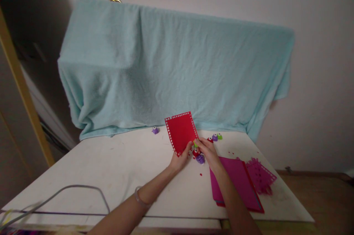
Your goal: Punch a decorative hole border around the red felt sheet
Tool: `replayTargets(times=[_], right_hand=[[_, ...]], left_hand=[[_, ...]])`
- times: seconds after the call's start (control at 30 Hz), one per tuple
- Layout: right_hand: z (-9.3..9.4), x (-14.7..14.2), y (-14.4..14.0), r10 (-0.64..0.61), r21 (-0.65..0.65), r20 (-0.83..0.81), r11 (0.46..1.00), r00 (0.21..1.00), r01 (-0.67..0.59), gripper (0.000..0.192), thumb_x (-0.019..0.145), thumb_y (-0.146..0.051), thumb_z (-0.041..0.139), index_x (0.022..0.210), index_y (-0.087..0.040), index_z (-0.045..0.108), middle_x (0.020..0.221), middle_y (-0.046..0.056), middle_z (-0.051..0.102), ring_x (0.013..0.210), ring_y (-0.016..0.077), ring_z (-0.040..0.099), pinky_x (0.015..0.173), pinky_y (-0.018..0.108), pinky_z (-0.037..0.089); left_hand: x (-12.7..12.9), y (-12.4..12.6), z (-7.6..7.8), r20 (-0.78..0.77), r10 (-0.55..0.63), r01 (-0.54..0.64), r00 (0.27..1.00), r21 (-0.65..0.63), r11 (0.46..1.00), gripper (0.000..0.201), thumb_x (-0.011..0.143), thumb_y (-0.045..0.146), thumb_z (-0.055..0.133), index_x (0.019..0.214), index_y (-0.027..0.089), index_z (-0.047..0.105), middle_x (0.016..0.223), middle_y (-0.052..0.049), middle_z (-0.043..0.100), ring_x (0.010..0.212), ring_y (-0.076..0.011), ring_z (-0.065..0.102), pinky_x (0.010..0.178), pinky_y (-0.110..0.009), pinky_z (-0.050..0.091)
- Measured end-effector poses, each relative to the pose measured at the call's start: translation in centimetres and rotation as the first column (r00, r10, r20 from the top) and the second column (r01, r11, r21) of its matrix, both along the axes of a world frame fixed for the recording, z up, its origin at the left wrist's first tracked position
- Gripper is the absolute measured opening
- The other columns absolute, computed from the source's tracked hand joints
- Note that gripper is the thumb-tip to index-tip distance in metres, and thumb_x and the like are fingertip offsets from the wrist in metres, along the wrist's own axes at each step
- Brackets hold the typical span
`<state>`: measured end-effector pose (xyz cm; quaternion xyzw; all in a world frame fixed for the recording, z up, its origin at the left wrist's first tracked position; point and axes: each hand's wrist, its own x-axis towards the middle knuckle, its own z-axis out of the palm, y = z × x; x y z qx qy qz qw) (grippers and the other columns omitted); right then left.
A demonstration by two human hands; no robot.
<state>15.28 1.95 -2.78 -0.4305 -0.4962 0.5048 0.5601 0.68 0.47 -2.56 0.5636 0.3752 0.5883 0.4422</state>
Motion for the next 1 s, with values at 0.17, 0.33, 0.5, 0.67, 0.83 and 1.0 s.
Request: replayTargets(times=[0.17, 0.33, 0.5, 0.67, 0.83, 1.0], right_hand=[[0.4, 0.0, -0.2, 0.012, -0.018, -0.007, 1.000, 1.000, -0.013, 0.034, 0.072, -0.051, 0.073, 0.077, -0.018, 0.066, 0.061, -0.001, 0.058, 0.049, 0.0105, 0.049, 0.048, 0.024, 0.037], [0.9, 0.0, -0.5, 0.026, -0.026, -0.022, 0.999, 0.999, -0.027, 0.034, 0.072, -0.051, 0.073, 0.076, -0.018, 0.065, 0.060, -0.002, 0.057, 0.050, 0.0105, 0.049, 0.048, 0.024, 0.037], [1.2, -0.1, -0.6, 0.033, -0.037, 0.002, 0.999, 0.999, -0.033, 0.038, 0.070, -0.055, 0.073, 0.071, -0.018, 0.061, 0.052, -0.004, 0.049, 0.044, 0.0084, 0.040, 0.041, 0.022, 0.027], [1.4, -0.5, -1.0, -0.014, -0.051, -0.031, 0.999, 0.999, 0.012, 0.038, 0.068, -0.052, 0.075, 0.074, -0.017, 0.063, 0.053, -0.006, 0.043, 0.043, 0.0060, 0.031, 0.040, 0.021, 0.021], [1.9, -0.8, -1.7, -0.091, -0.028, -0.022, 0.995, 0.996, 0.091, 0.036, 0.070, -0.051, 0.075, 0.070, -0.017, 0.062, 0.057, -0.003, 0.051, 0.046, 0.0070, 0.035, 0.042, 0.022, 0.024], [1.4, -0.8, -1.3, -0.112, -0.005, 0.004, 0.994, 0.994, 0.112, 0.035, 0.072, -0.051, 0.073, 0.076, -0.017, 0.066, 0.061, -0.001, 0.056, 0.051, 0.0091, 0.043, 0.045, 0.021, 0.029]], left_hand=[[0.0, 0.2, -0.5, 0.008, -0.017, 0.017, 1.000, 0.021, 1.000, 0.035, 0.089, 0.043, 0.054, 0.106, 0.015, 0.065, 0.108, -0.011, 0.070, 0.100, -0.0192, 0.064, 0.098, -0.034, 0.044], [0.1, 0.5, -0.9, 0.019, -0.010, 0.010, 1.000, 0.005, 1.000, 0.036, 0.088, 0.043, 0.056, 0.110, 0.015, 0.064, 0.114, -0.011, 0.068, 0.105, -0.0193, 0.062, 0.101, -0.034, 0.043], [0.2, 0.7, -1.3, 0.036, -0.022, 0.022, 0.999, -0.009, 1.000, 0.039, 0.088, 0.044, 0.057, 0.113, 0.016, 0.064, 0.120, -0.011, 0.066, 0.112, -0.0201, 0.061, 0.106, -0.035, 0.039], [0.5, 0.7, -1.7, 0.078, -0.029, 0.030, 0.997, -0.013, 0.999, 0.041, 0.086, 0.043, 0.060, 0.117, 0.016, 0.063, 0.128, -0.012, 0.062, 0.118, -0.0210, 0.058, 0.109, -0.035, 0.036], [0.6, 0.4, -1.5, 0.081, -0.033, 0.035, 0.996, -0.025, 0.999, 0.042, 0.086, 0.043, 0.060, 0.118, 0.017, 0.063, 0.126, -0.011, 0.063, 0.116, -0.0209, 0.060, 0.109, -0.034, 0.036], [0.5, 0.3, -1.2, 0.092, -0.032, 0.034, 0.995, -0.025, 0.999, 0.042, 0.086, 0.041, 0.060, 0.119, 0.016, 0.061, 0.126, -0.012, 0.063, 0.114, -0.0210, 0.060, 0.107, -0.035, 0.038]])
